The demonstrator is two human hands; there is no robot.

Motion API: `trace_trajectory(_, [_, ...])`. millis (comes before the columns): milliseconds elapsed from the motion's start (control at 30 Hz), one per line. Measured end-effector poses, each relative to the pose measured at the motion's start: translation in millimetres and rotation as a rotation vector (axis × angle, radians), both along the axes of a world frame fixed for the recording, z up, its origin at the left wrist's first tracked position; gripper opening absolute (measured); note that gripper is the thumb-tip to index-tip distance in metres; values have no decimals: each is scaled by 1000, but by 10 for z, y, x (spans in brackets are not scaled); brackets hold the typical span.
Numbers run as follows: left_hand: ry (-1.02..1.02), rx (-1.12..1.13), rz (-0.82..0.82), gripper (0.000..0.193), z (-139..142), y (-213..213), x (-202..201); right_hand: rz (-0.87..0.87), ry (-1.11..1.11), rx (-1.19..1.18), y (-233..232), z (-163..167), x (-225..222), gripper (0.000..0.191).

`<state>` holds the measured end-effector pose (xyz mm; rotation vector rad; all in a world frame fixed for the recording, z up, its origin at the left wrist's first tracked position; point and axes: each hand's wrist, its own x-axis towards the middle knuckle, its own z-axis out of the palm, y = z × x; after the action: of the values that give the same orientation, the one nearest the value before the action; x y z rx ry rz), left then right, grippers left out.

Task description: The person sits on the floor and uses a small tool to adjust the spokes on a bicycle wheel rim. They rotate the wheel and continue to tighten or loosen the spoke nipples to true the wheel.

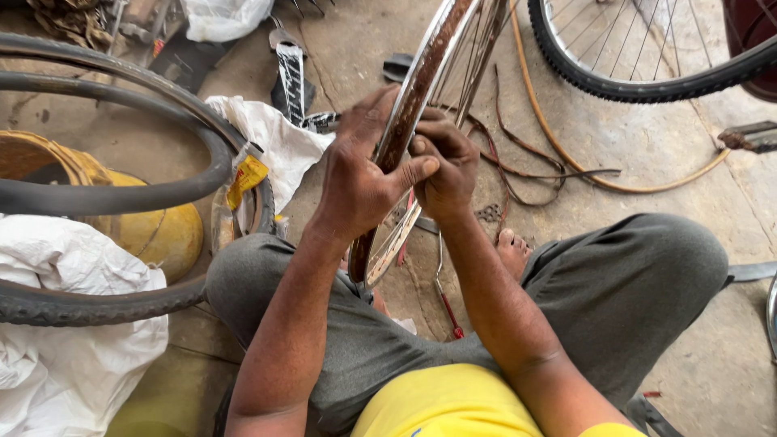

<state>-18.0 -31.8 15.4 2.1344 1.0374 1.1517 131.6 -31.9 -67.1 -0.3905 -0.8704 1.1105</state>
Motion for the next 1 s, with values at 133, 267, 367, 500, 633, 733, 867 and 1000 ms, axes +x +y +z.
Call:
trace_trajectory(133, [8, 8, -4, 82, -38, 2, -15, 79, -157, 57, 66, -22, 154, 19])
trace_trajectory(267, [-30, 39, -27, 83, -55, -26, 4, 217, -87, -41, 110, -22, 247, 28])
trace_trajectory(367, [-56, 41, -40, 85, -43, 5, 73, -139, -467, 286, 239, 27, 245, 31])
trace_trajectory(500, [-44, 66, -37, 88, -54, 14, 122, 390, -59, -148, 258, 105, 384, 30])
trace_trajectory(633, [-53, 64, -13, 88, -113, -79, 195, -23, -774, 295, 248, 176, 494, 31])
trace_trajectory(733, [-82, 106, 47, 92, -137, -128, 298, 70, -547, 127, 252, 245, 473, 33])
trace_trajectory(867, [-115, 48, 47, 82, -83, -119, 268, -206, -799, -37, 130, 199, 302, 23])
trace_trajectory(1000, [-76, 3, 43, 69, 0, -89, 83, 116, -4, -158, 17, -85, 65, 19])
